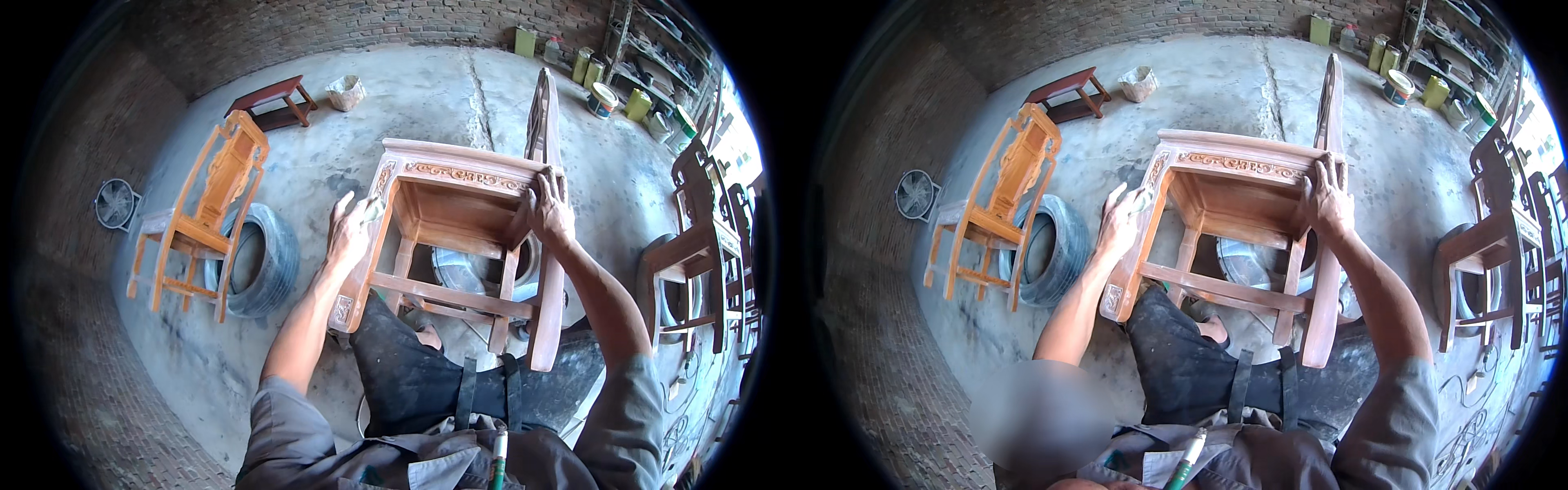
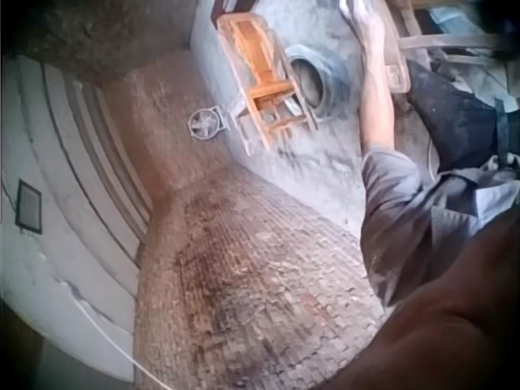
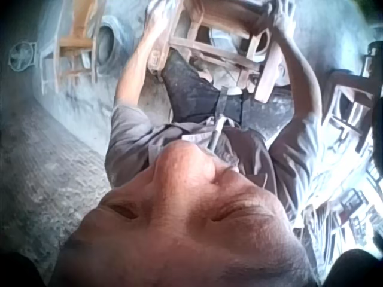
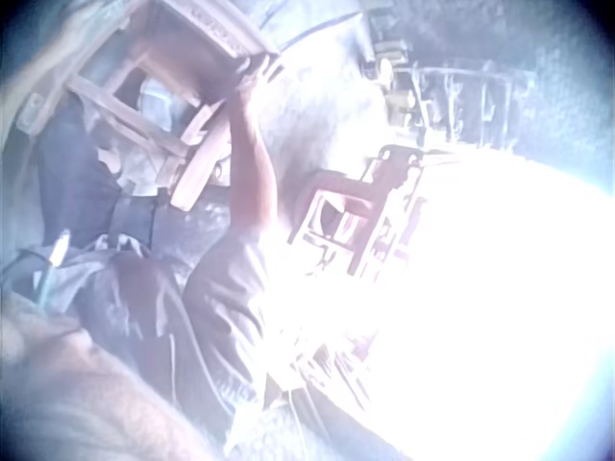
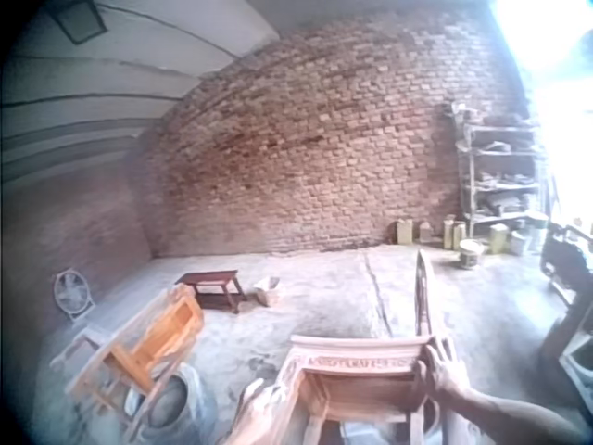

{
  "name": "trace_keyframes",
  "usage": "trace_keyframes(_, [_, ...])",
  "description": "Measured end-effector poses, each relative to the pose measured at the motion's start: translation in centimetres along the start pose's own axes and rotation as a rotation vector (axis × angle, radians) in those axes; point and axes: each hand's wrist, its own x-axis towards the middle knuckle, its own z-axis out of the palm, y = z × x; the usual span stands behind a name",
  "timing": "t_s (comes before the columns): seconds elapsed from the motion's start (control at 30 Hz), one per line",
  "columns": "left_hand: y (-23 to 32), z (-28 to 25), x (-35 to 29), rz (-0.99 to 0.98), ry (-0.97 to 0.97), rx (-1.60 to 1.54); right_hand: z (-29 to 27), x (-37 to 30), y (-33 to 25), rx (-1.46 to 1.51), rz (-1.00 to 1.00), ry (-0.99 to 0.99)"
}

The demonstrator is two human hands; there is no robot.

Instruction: The person sands a wooden chair using a sanding block, focusing on the legs and frame. They reposition the chair multiple times to access different areas and continue sanding until the clip ends.

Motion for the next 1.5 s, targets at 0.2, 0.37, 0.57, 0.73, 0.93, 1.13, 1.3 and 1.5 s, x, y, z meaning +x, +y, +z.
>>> trace_keyframes(0.2, [-0.5,0.8,1.2,0.039,0.044,0.034,-0.5,0.0,-1.4,0.016,-0.016,-0.007])
trace_keyframes(0.37, [0.2,0.4,1.1,0.051,-0.037,0.07,0.4,0.4,0.6,0.043,-0.012,0.022])
trace_keyframes(0.57, [-0.3,2.3,3.7,0.133,0.026,0.016,0.2,0.5,0.1,0.065,-0.021,0.024])
trace_keyframes(0.73, [-2.0,1.9,3.8,0.185,0.022,0.031,-0.4,0.4,0.1,0.035,0.007,0.014])
trace_keyframes(0.93, [-4.1,4.1,4.8,0.24,-0.037,0.109,0.6,-0.1,0.2,0.042,-0.015,0.009])
trace_keyframes(1.13, [-2.5,3.0,5.4,0.11,0.014,0.039,0.3,0.2,-0.1,0.048,0.01,0.004])
trace_keyframes(1.3, [-3.3,2.2,1.6,0.194,-0.032,0.06,0.2,0.0,0.0,0.037,-0.003,0.01])
trace_keyframes(1.5, [-0.3,1.5,2.7,-0.074,-0.062,-0.011,0.1,0.1,-1.1,0.033,0.0,-0.013])
